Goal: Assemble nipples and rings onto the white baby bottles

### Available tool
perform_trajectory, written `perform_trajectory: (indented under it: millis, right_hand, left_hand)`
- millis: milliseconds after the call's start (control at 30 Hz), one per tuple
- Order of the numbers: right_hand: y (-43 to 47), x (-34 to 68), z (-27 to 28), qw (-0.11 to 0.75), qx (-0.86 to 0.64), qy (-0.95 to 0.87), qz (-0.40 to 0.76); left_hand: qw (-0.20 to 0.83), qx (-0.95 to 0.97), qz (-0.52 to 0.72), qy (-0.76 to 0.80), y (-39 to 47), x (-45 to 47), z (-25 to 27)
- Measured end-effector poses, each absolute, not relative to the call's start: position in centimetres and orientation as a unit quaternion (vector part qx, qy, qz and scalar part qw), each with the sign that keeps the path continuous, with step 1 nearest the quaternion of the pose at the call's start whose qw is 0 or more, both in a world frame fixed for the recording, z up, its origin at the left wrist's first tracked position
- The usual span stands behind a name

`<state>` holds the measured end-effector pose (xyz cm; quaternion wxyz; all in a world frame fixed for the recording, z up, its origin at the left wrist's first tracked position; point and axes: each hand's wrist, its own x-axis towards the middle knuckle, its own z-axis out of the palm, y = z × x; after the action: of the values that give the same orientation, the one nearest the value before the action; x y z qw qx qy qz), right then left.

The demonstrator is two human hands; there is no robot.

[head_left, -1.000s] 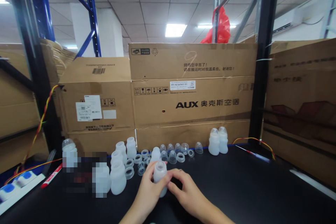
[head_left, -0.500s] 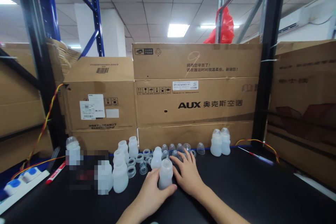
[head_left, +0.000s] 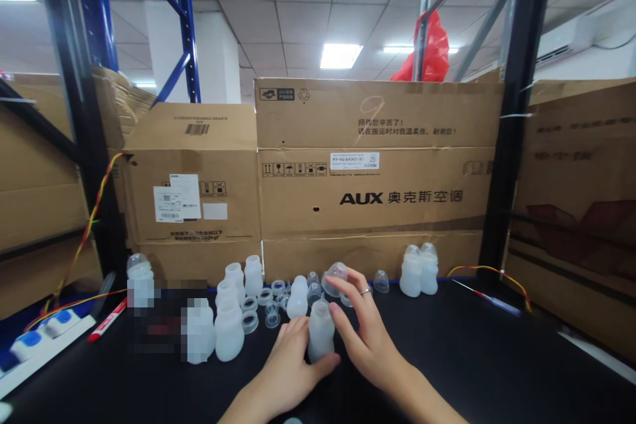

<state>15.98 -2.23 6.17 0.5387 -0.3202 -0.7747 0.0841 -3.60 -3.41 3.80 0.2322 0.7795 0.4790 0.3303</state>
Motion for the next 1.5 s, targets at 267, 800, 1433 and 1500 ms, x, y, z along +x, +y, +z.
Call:
perform_trajectory:
  millis: [267, 800, 1433, 1500]
  right_hand:
    - [-3.4, 15.4, 5.7, 0.454, -0.314, -0.827, 0.108]
    - [-2.9, 14.7, 3.2, 0.392, -0.329, -0.859, -0.003]
    - [-3.1, 15.6, 2.7, 0.359, -0.306, -0.882, 0.015]
    - [-3.0, 15.6, 3.0, 0.38, -0.303, -0.874, 0.007]
  left_hand:
    - [0.225, 0.792, 0.336, 0.458, -3.4, -3.5, 3.7]
    - [0.236, 0.789, 0.335, 0.458, -3.4, -3.5, 3.7]
    - [0.245, 0.78, 0.318, 0.48, -3.9, -3.6, 4.2]
    - [0.248, 0.782, 0.325, 0.47, -4.0, -3.5, 4.4]
